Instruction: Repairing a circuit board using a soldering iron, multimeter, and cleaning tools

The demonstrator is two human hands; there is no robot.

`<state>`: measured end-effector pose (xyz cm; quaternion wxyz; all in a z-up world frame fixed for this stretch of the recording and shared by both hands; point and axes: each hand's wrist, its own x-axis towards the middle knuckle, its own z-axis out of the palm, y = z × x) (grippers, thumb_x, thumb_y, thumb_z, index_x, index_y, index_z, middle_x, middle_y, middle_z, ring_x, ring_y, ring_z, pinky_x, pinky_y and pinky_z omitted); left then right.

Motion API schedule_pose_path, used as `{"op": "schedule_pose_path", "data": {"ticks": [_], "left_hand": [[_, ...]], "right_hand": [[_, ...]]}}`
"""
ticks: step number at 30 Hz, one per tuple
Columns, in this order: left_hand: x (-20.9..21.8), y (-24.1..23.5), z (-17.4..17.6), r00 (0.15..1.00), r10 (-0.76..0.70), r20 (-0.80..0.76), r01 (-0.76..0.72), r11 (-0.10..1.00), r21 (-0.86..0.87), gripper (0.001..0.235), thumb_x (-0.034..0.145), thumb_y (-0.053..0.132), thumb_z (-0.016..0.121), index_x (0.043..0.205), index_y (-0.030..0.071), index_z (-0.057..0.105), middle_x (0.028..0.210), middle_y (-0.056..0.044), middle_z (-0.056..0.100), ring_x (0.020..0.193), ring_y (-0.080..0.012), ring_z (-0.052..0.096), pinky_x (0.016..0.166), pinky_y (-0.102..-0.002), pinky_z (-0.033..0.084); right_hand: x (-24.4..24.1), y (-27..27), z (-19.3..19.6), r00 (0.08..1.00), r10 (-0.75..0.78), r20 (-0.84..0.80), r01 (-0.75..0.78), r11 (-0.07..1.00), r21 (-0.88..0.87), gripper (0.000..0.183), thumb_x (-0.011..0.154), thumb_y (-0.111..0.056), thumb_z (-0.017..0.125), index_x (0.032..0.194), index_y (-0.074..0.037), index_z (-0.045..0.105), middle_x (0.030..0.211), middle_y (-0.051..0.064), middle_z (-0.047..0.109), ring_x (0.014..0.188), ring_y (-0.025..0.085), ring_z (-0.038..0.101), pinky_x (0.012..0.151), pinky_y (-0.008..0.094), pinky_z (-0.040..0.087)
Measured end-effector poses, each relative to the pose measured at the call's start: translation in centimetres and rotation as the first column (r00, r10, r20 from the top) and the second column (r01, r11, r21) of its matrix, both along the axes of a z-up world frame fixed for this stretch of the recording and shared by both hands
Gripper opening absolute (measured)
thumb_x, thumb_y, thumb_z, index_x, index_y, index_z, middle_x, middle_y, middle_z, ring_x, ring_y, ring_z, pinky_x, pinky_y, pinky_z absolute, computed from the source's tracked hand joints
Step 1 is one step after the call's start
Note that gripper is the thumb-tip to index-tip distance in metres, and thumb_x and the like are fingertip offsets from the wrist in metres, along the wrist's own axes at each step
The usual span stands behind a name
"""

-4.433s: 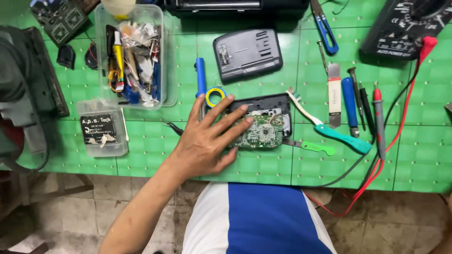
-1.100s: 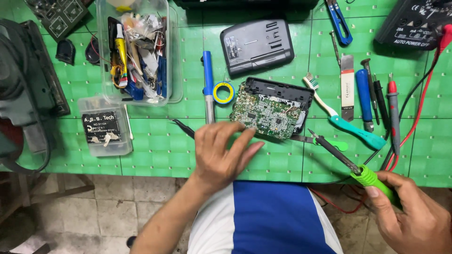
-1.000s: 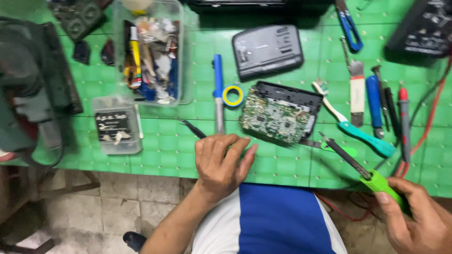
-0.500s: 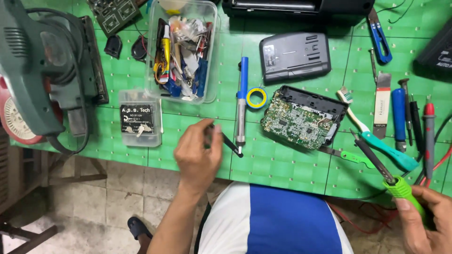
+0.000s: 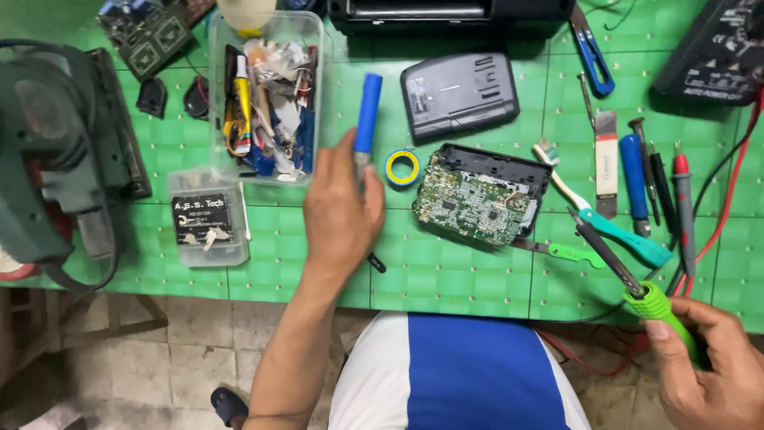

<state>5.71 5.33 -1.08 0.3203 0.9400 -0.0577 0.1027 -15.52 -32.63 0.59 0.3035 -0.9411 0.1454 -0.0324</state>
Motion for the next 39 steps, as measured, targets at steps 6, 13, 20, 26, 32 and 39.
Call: {"op": "schedule_pose_path", "data": {"ticks": [6, 13, 20, 26, 32, 39], "left_hand": [[-0.3, -1.1, 4.5, 0.977, -0.036, -0.21, -0.14, 0.634, -0.761, 0.031, 0.087, 0.001, 0.044, 0.117, 0.005, 0.051, 0.118, -0.013, 0.061, 0.09, -0.0138, 0.054, 0.074, -0.025, 0.048], [1.3, -1.9, 6.5, 0.953, -0.3, -0.037, -0.05, -0.036, -0.998, 0.051, 0.096, 0.062, 0.048, 0.088, 0.012, 0.044, 0.059, 0.002, 0.03, 0.044, -0.0079, 0.027, 0.042, -0.023, 0.021], [0.6, -2.2, 9.3, 0.958, -0.256, -0.129, -0.099, 0.128, -0.987, 0.07, 0.074, 0.083, 0.04, 0.059, 0.015, 0.042, 0.053, 0.001, 0.034, 0.045, -0.0108, 0.033, 0.045, -0.024, 0.026], [-0.4, -2.1, 10.1, 0.955, -0.249, -0.165, -0.146, 0.092, -0.985, 0.068, 0.078, 0.074, 0.045, 0.054, 0.011, 0.04, 0.046, -0.002, 0.029, 0.041, -0.0141, 0.026, 0.043, -0.026, 0.017], [-1.4, -2.1, 7.5, 0.972, -0.21, -0.106, -0.123, -0.069, -0.99, 0.045, 0.09, 0.049, 0.045, 0.1, 0.005, 0.045, 0.051, -0.003, 0.028, 0.04, -0.0135, 0.024, 0.042, -0.029, 0.018], [-2.5, -3.5, 4.6, 0.994, -0.083, 0.072, 0.059, -0.147, -0.987, 0.033, 0.096, 0.017, 0.044, 0.128, 0.011, 0.04, 0.068, -0.007, 0.031, 0.047, -0.0142, 0.026, 0.041, -0.029, 0.023]], "right_hand": [[0.8, 1.2, 2.0, 0.999, 0.007, -0.038, -0.014, 0.981, -0.191, 0.026, 0.114, -0.013, 0.074, 0.135, 0.002, 0.077, 0.107, 0.016, 0.074, 0.077, 0.025, 0.063, 0.079, 0.037, 0.049], [1.1, 1.6, 2.4, 0.998, 0.054, -0.028, -0.059, 0.976, -0.211, 0.028, 0.111, -0.014, 0.076, 0.135, 0.0, 0.076, 0.109, 0.013, 0.075, 0.081, 0.025, 0.066, 0.08, 0.038, 0.051], [3.1, 3.2, 5.1, 0.98, 0.196, 0.03, -0.185, 0.959, -0.214, 0.023, 0.105, -0.011, 0.068, 0.122, 0.002, 0.075, 0.111, 0.009, 0.076, 0.099, 0.02, 0.071, 0.093, 0.032, 0.051], [2.9, 3.2, 4.6, 0.986, 0.162, 0.031, -0.156, 0.978, -0.137, 0.018, 0.104, -0.012, 0.067, 0.115, 0.0, 0.073, 0.104, 0.007, 0.074, 0.095, 0.018, 0.069, 0.092, 0.029, 0.049], [2.7, 3.0, 4.8, 0.984, 0.179, 0.026, -0.174, 0.975, -0.142, 0.017, 0.103, -0.012, 0.068, 0.114, 0.0, 0.073, 0.107, 0.008, 0.074, 0.096, 0.019, 0.069, 0.091, 0.03, 0.049], [2.2, 3.1, 4.7, 0.978, 0.204, 0.037, -0.195, 0.965, -0.177, 0.017, 0.106, -0.01, 0.069, 0.117, 0.002, 0.074, 0.106, 0.008, 0.074, 0.095, 0.019, 0.069, 0.089, 0.03, 0.049]]}}
